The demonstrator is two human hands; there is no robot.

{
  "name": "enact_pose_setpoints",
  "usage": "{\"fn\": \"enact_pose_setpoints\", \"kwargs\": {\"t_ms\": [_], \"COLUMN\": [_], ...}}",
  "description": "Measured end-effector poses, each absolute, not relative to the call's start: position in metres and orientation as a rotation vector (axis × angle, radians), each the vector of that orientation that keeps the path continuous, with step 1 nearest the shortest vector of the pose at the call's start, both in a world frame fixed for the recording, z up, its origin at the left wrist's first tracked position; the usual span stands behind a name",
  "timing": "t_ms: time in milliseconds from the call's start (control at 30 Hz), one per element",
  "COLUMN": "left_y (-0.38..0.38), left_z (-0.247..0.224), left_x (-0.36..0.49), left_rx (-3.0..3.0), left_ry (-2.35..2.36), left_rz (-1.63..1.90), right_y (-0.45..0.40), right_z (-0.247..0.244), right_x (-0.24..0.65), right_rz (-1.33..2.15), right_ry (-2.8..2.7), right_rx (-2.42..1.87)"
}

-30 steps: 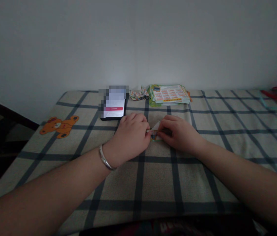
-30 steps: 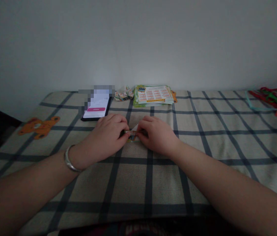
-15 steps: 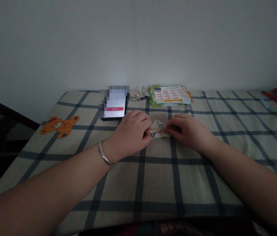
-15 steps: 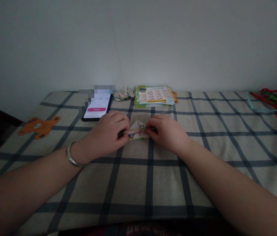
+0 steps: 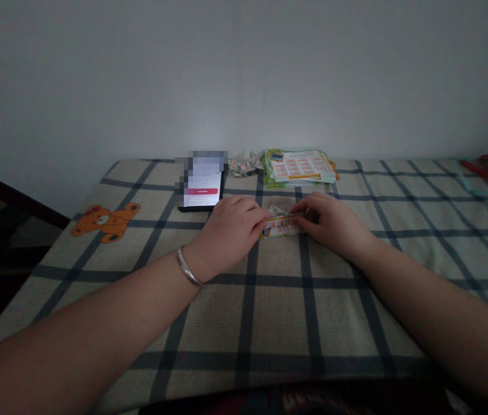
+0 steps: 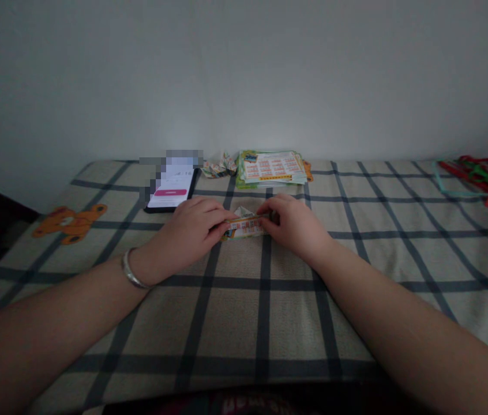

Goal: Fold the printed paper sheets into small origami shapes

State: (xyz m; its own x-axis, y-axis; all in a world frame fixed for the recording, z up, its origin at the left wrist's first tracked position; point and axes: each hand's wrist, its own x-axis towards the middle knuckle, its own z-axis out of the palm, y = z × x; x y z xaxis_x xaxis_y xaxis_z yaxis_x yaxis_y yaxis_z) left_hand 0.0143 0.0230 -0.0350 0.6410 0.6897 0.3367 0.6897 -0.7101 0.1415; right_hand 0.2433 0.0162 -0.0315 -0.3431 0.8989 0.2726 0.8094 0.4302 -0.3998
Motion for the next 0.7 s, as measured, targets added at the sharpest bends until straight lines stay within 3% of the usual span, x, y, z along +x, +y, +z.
{"fn": "enact_pose_setpoints", "kwargs": {"t_ms": [367,700], "left_y": [0.0226,0.0255], "left_z": [-0.0416,-0.0412], "left_x": [0.0148,0.0139], "left_rx": [-2.768,-2.910], "left_ry": [-1.265,-1.257], "left_rz": [-0.628,-0.737], "right_y": [0.0149,0.0156], "right_z": [-0.0360,-0.0352], "right_x": [0.2419,0.2410], "right_rz": [0.102,0.277], "right_ry": [-2.326,-2.355], "right_rx": [-1.393,-1.194]}}
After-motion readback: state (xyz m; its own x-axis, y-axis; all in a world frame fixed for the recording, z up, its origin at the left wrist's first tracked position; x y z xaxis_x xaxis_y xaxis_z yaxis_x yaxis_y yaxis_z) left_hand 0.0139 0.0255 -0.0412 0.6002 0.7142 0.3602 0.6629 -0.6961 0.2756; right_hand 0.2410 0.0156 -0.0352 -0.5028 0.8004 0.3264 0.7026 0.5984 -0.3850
